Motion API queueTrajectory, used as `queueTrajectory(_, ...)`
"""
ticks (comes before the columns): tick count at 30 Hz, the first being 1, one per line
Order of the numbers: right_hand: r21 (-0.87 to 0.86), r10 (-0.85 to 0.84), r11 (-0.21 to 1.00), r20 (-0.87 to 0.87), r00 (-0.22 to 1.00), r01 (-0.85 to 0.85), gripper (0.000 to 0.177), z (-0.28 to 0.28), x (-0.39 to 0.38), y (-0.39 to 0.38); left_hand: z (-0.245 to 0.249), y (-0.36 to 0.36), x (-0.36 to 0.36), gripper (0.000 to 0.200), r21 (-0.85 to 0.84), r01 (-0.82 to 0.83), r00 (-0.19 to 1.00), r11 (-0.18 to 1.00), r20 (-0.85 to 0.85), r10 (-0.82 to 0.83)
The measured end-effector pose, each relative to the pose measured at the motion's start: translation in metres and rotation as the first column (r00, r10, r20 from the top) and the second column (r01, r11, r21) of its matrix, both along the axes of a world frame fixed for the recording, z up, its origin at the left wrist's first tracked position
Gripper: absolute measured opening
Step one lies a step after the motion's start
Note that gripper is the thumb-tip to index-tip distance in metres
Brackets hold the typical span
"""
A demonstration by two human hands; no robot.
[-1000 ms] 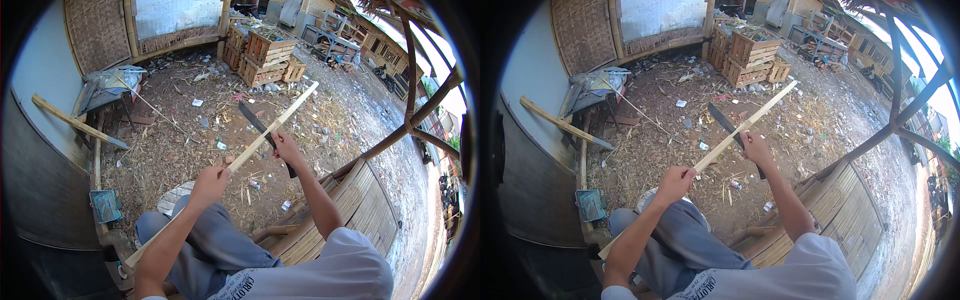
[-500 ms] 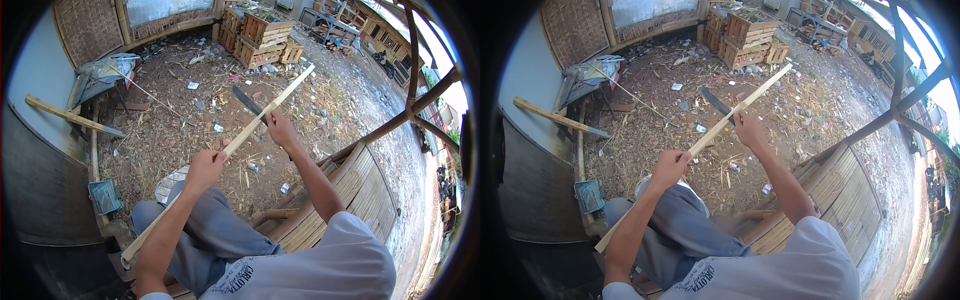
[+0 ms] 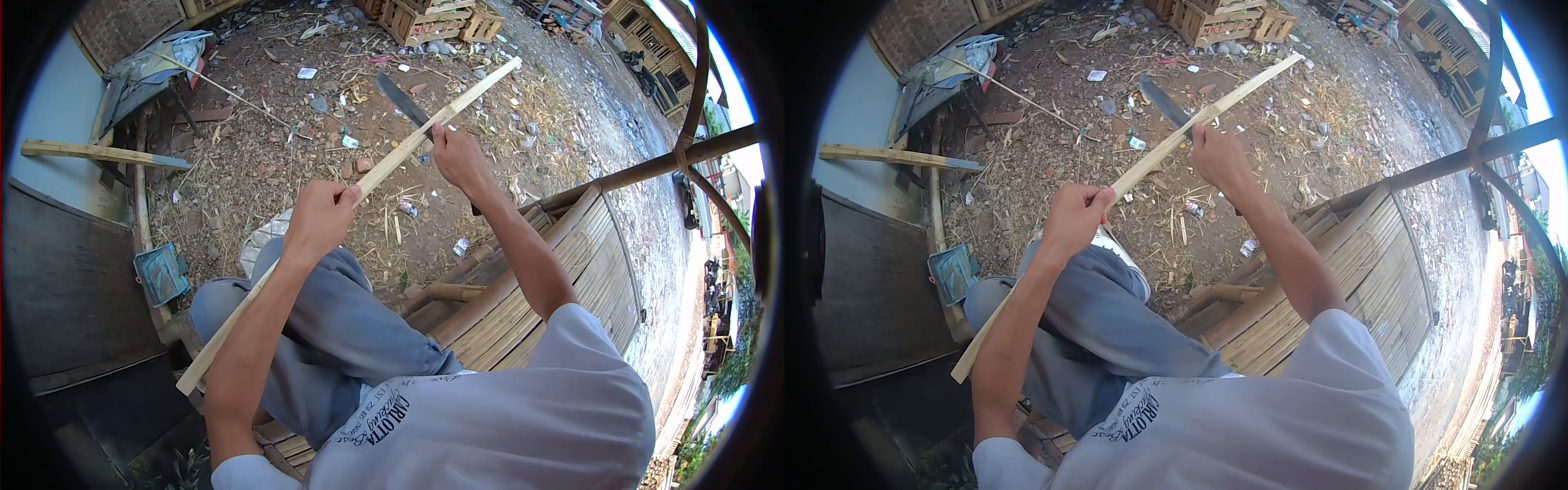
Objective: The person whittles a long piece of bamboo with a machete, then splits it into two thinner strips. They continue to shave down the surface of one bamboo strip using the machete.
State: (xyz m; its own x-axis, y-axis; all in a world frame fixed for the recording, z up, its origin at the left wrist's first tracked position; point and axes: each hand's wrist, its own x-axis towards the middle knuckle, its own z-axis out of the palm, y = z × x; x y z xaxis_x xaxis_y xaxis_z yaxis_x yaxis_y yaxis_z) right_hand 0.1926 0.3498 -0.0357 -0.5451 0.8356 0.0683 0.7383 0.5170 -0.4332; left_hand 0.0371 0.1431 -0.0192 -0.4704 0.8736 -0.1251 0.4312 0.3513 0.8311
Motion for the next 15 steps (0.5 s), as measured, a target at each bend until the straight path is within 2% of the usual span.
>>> queueTrajectory(12,-0.030,0.022,0.999,-0.029,0.999,-0.023,0.055,-0.007,0.004,-0.002,-0.002,0.001,0.004,0.035,-0.019,-0.029,0.999,0.999,0.013,0.029)
queueTrajectory(14,0.131,0.049,0.991,-0.117,0.992,-0.033,0.056,-0.023,0.007,0.008,-0.001,0.001,0.004,0.035,-0.024,-0.019,1.000,1.000,0.008,0.019)
queueTrajectory(15,0.129,0.044,0.991,-0.123,0.991,-0.028,0.056,-0.018,0.008,0.008,0.002,0.001,0.003,0.035,-0.030,-0.011,1.000,0.999,-0.001,0.011)
